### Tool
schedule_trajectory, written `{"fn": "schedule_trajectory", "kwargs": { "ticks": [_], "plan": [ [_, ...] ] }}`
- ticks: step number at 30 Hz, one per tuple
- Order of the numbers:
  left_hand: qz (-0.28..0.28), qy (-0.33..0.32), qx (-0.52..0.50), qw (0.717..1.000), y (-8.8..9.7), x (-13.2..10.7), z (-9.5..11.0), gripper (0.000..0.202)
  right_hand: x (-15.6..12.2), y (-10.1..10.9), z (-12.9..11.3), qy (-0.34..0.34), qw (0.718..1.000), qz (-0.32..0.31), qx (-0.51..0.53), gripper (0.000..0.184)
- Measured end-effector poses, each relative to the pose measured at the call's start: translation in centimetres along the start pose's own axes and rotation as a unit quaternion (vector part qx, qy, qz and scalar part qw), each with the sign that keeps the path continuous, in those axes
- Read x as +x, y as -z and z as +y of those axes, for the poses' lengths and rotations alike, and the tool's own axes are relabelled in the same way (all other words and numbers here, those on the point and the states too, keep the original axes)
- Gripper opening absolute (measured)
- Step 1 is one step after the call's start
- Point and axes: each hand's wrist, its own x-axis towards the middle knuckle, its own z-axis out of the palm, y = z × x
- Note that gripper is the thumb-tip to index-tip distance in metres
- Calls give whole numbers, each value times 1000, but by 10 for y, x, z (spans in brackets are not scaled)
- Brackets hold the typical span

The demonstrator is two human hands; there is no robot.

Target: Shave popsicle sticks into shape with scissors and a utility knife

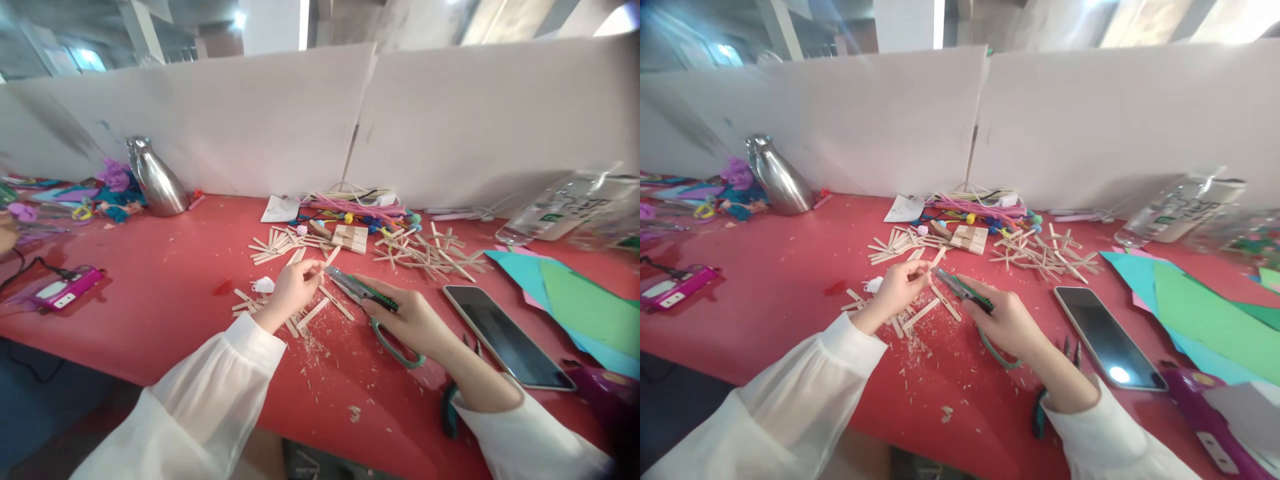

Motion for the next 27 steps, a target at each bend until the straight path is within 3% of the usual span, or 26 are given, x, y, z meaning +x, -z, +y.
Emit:
{"fn": "schedule_trajectory", "kwargs": {
  "ticks": [5, 10, 17, 27],
  "plan": [
    [22, -2, 9, 1000, 6, 9, -14, 14, 9, 5, 9, 28, 1000, 6, 3, 40],
    [40, 4, 1, 999, 15, 18, -26, 8, 13, 7, 28, 14, 991, 134, -25, 46],
    [35, -10, -36, 999, 12, 19, -22, 17, 14, 5, 45, 48, 958, 279, -56, 47],
    [28, -19, -81, 996, 13, 19, -14, 14, 15, 4, 52, 56, 940, 321, -98, 44]
  ]
}}
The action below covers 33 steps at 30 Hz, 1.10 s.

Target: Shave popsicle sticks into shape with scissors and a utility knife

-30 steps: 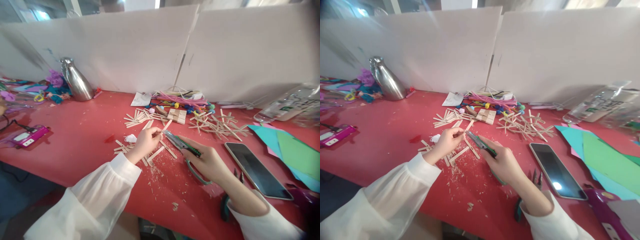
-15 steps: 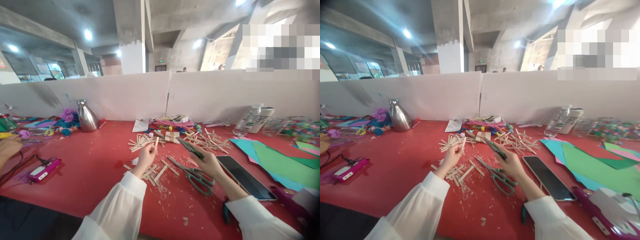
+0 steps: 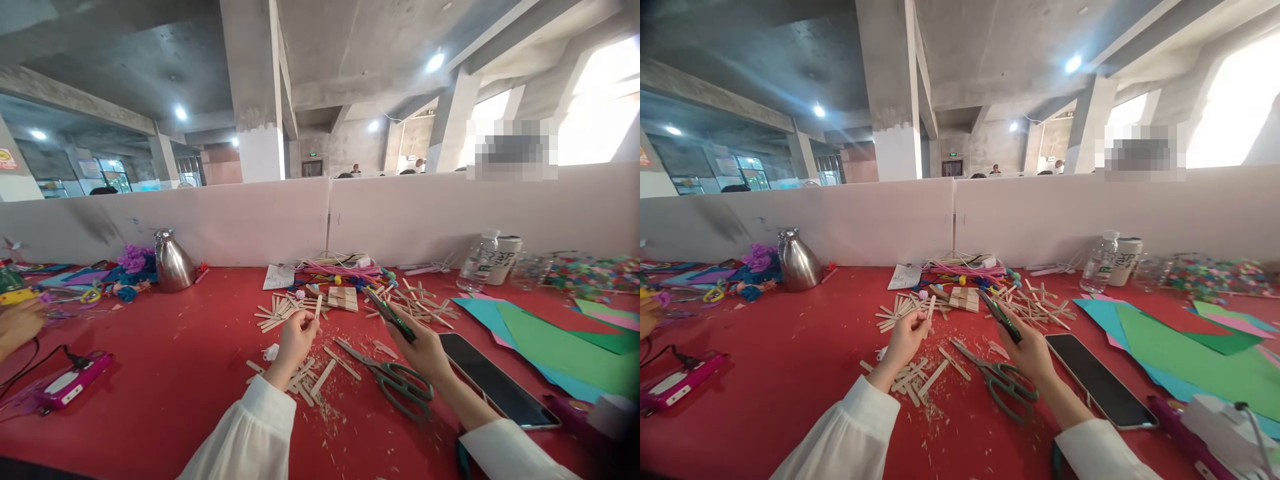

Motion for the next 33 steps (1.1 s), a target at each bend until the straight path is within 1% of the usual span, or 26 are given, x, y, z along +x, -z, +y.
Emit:
{"fn": "schedule_trajectory", "kwargs": {
  "ticks": [9, 14, 20, 23, 25, 28, 33],
  "plan": [
    [1, 4, -4, 1000, 2, -2, 11, 18, 1, 0, -1, -10, 1000, 0, -21, 43],
    [-7, 4, -4, 1000, 1, -1, 10, 16, 1, 0, 3, -13, 999, 6, -32, 46],
    [-2, 3, -3, 1000, 0, 0, 8, 16, 2, -9, 8, -5, 999, 25, -37, 43],
    [-4, 4, -7, 1000, -1, 0, 7, 17, 1, -13, 8, 2, 999, 29, -32, 41],
    [-6, 4, -11, 1000, -1, 0, 8, 14, 1, -14, 7, 10, 999, 26, -28, 40],
    [-3, 6, -15, 1000, -1, 0, 9, 9, 2, -14, 5, 19, 999, 19, -26, 40],
    [-2, 19, -27, 999, -3, 0, 7, 12, 5, -11, 4, 15, 999, 20, -27, 41]
  ]
}}
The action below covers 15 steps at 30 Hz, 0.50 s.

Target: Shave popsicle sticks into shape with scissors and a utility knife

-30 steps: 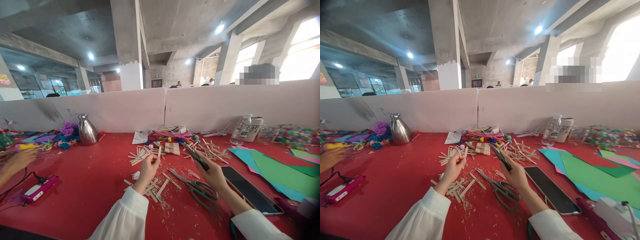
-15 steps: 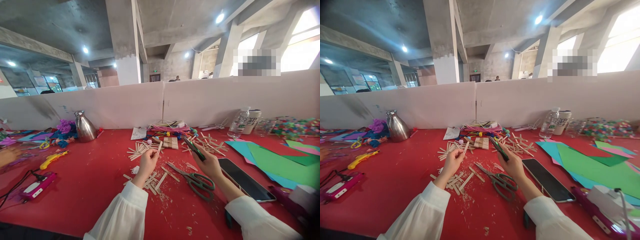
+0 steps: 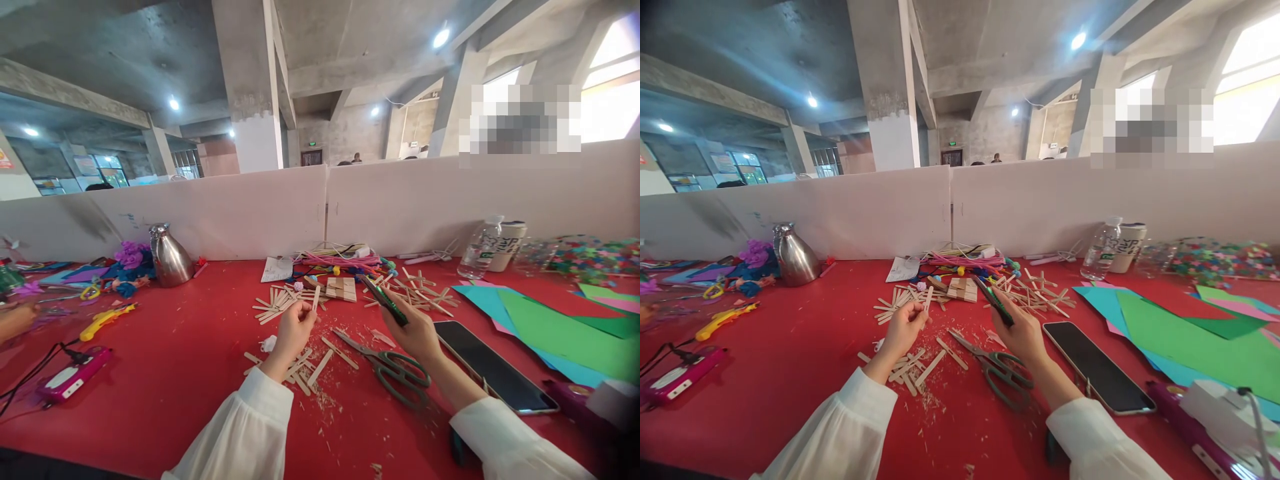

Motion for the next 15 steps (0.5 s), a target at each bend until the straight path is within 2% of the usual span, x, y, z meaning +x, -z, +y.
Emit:
{"fn": "schedule_trajectory", "kwargs": {
  "ticks": [15],
  "plan": [
    [28, -5, 4, 1000, 5, -3, 4, 30, 7, 8, -12, -19, 1000, -19, 9, 43]
  ]
}}
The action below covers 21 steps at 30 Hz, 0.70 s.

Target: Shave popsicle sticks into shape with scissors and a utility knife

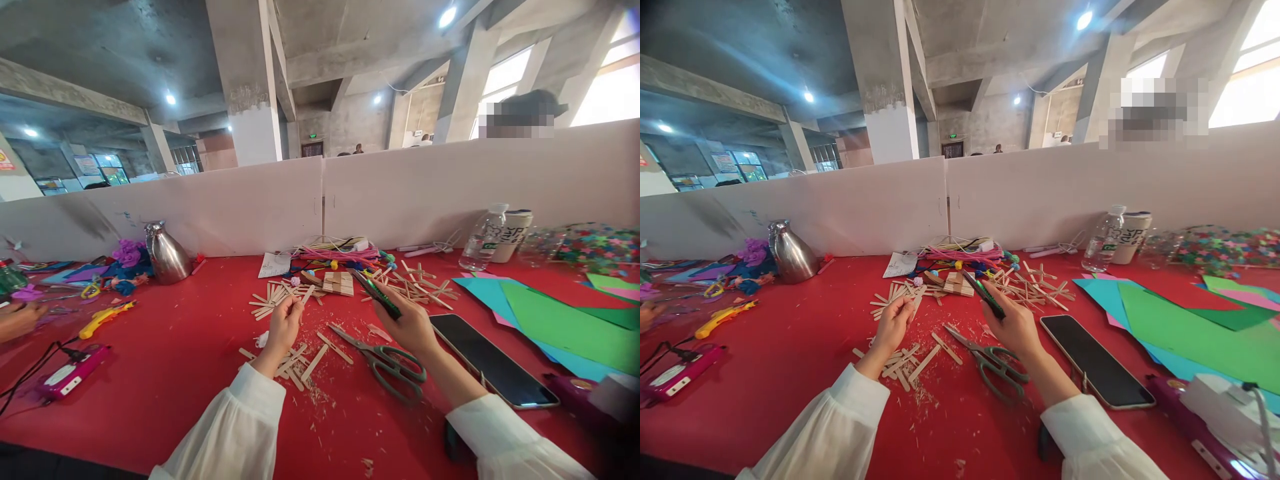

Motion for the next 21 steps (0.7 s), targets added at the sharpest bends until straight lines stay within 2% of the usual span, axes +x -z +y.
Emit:
{"fn": "schedule_trajectory", "kwargs": {
  "ticks": [4, 8, 12, 16, 21],
  "plan": [
    [0, 0, -5, 1000, -3, 0, -5, 29, 1, 3, 1, -10, 1000, -5, 3, 41],
    [-8, 10, -16, 1000, -7, -1, -11, 18, 4, 5, 5, -20, 1000, 5, 8, 43],
    [-13, 17, -29, 999, -10, -3, -14, 19, 4, 6, 6, -23, 1000, 1, 17, 43],
    [-18, 29, -50, 998, -11, -4, -13, 25, 1, 7, -3, -8, 999, -38, 25, 42],
    [-22, 46, -64, 997, -11, -4, -12, 29, -4, 9, -27, 47, 992, -111, 44, 44]
  ]
}}
